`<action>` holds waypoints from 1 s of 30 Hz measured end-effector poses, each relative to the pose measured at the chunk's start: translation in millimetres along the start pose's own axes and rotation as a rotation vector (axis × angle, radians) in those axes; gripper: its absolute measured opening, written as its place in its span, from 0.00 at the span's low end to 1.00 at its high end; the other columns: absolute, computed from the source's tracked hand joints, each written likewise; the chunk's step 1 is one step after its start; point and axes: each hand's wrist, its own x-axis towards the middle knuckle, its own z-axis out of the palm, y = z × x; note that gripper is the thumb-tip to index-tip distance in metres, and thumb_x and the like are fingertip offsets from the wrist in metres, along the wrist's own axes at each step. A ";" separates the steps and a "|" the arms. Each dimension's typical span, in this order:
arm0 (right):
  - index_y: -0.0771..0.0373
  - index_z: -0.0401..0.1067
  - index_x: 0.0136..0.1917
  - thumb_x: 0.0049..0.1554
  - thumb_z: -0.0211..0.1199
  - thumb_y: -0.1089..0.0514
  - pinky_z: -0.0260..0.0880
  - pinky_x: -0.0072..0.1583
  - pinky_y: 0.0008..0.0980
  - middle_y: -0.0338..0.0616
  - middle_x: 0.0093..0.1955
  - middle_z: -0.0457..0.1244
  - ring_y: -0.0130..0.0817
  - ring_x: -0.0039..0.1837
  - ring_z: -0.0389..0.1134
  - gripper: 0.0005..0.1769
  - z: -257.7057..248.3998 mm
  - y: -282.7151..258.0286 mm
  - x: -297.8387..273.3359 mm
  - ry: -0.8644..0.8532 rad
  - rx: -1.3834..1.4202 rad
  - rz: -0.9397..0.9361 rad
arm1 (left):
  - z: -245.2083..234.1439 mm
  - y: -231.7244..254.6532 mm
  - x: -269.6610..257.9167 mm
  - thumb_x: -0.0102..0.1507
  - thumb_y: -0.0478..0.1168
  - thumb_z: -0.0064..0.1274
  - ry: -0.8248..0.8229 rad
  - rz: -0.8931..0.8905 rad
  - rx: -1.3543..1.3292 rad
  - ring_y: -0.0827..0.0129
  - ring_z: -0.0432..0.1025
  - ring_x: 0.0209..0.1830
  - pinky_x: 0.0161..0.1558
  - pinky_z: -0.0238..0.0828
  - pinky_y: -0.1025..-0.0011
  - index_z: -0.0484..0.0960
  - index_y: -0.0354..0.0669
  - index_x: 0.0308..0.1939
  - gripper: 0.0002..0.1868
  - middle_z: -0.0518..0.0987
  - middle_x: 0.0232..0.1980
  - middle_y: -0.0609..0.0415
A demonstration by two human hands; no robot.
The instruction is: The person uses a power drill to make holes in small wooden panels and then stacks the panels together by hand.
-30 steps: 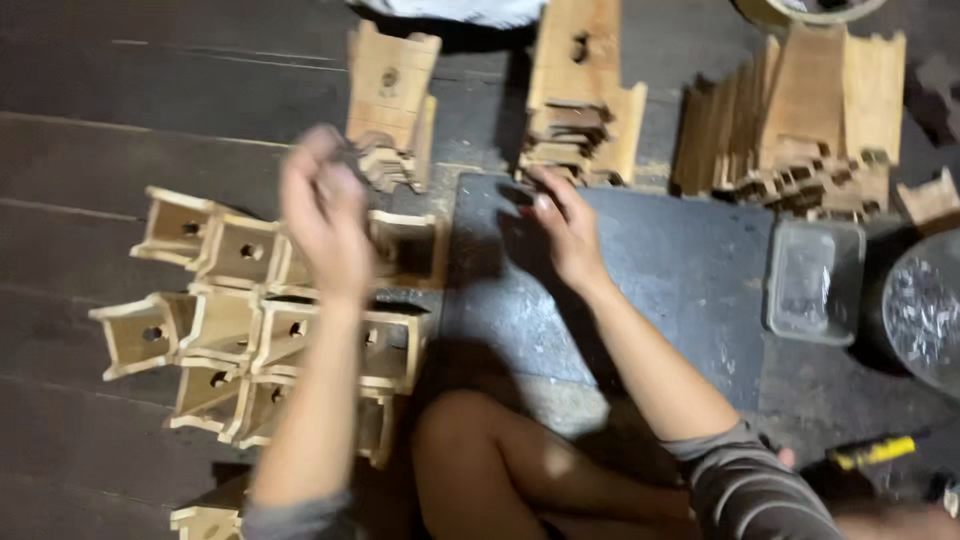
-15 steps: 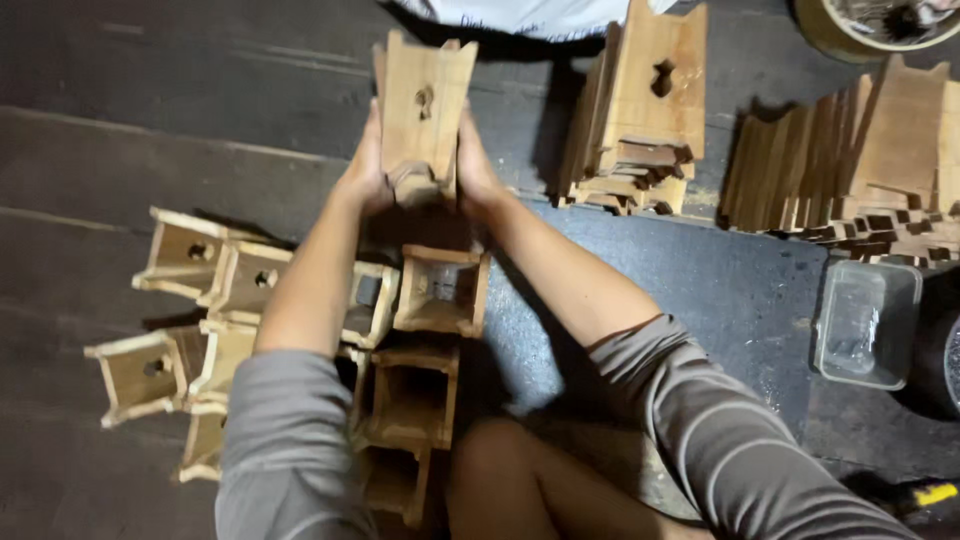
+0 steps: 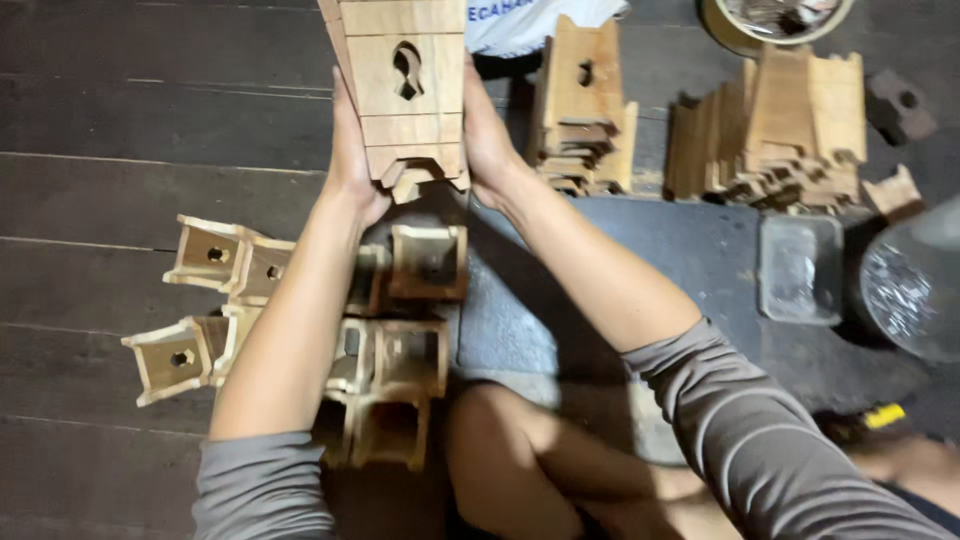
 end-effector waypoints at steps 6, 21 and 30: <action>0.52 0.56 0.78 0.56 0.52 0.33 0.57 0.71 0.49 0.45 0.77 0.52 0.42 0.75 0.55 0.42 -119.5 -8.4 -106.6 0.042 0.033 -0.068 | 113.8 -65.5 -70.0 0.60 0.70 0.34 0.129 -0.014 -0.095 0.50 0.72 0.68 0.70 0.68 0.54 0.73 0.38 0.68 0.46 0.76 0.68 0.41; 0.57 0.62 0.74 0.63 0.53 0.40 0.66 0.66 0.51 0.52 0.72 0.58 0.46 0.69 0.62 0.32 -389.3 -20.0 -228.3 0.159 0.068 -0.241 | 253.9 -363.4 -82.8 0.64 0.80 0.27 0.205 -0.531 -0.078 0.44 0.58 0.76 0.74 0.55 0.46 0.57 0.53 0.79 0.50 0.59 0.79 0.41; 0.60 0.66 0.72 0.67 0.54 0.44 0.71 0.63 0.52 0.57 0.68 0.62 0.49 0.65 0.67 0.26 -420.6 -22.3 -199.9 0.210 0.188 -0.268 | 263.3 -376.2 -62.3 0.68 0.73 0.24 0.173 -0.374 0.118 0.45 0.41 0.83 0.80 0.36 0.46 0.44 0.43 0.82 0.49 0.41 0.84 0.37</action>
